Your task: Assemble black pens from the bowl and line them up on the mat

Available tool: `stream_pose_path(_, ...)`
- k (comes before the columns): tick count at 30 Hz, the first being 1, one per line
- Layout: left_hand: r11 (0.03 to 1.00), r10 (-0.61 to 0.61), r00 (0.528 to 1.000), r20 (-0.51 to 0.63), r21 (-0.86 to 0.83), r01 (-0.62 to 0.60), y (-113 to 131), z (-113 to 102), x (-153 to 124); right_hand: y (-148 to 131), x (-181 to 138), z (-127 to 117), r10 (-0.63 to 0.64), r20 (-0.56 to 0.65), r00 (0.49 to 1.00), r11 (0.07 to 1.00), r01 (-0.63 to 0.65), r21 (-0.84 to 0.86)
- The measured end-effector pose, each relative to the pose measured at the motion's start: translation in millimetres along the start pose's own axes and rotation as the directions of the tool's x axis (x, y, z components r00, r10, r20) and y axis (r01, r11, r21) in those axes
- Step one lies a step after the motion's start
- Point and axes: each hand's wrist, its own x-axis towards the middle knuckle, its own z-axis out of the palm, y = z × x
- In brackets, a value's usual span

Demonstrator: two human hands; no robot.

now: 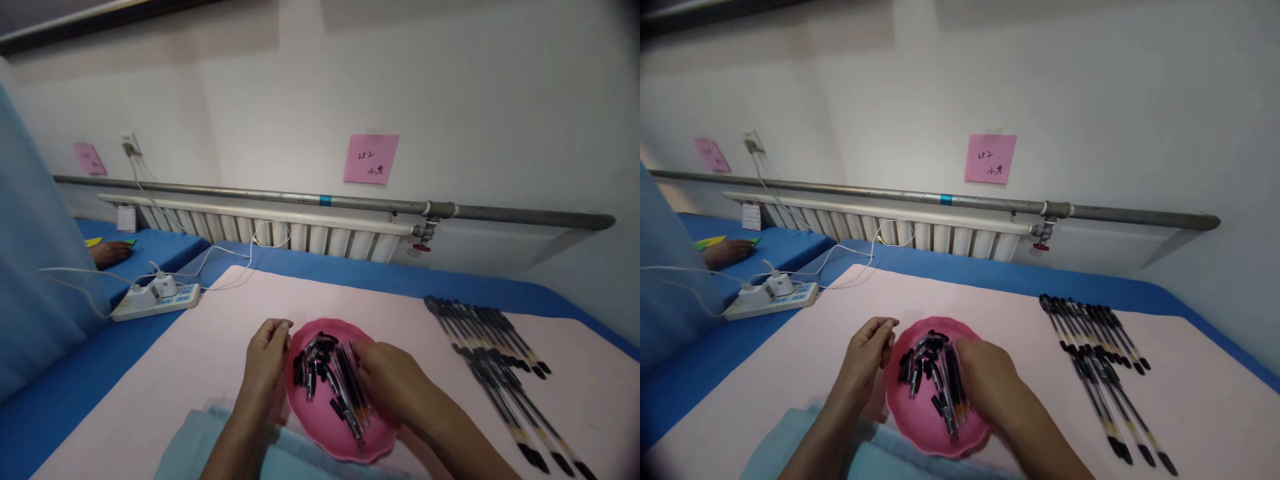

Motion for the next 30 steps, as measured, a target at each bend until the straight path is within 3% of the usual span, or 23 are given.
stream_pose_path(13,1.0,-0.001,1.0,0.012,0.013,0.001,3.4,4.8,-4.5,1.3,4.3,15.7,0.017,0.017,1.0,0.999,-0.017,0.037)
stream_pose_path(21,1.0,0.004,1.0,0.027,0.011,-0.004,0.1,3.3,-4.5,4.5,9.6,27.0,0.008,-0.02,1.0,0.987,-0.005,0.16)
stream_pose_path(30,0.999,-0.019,0.98,0.197,-0.031,0.025,0.4,5.8,-9.9,4.6,7.0,11.6,-0.024,-0.06,0.998,0.94,0.042,0.338)
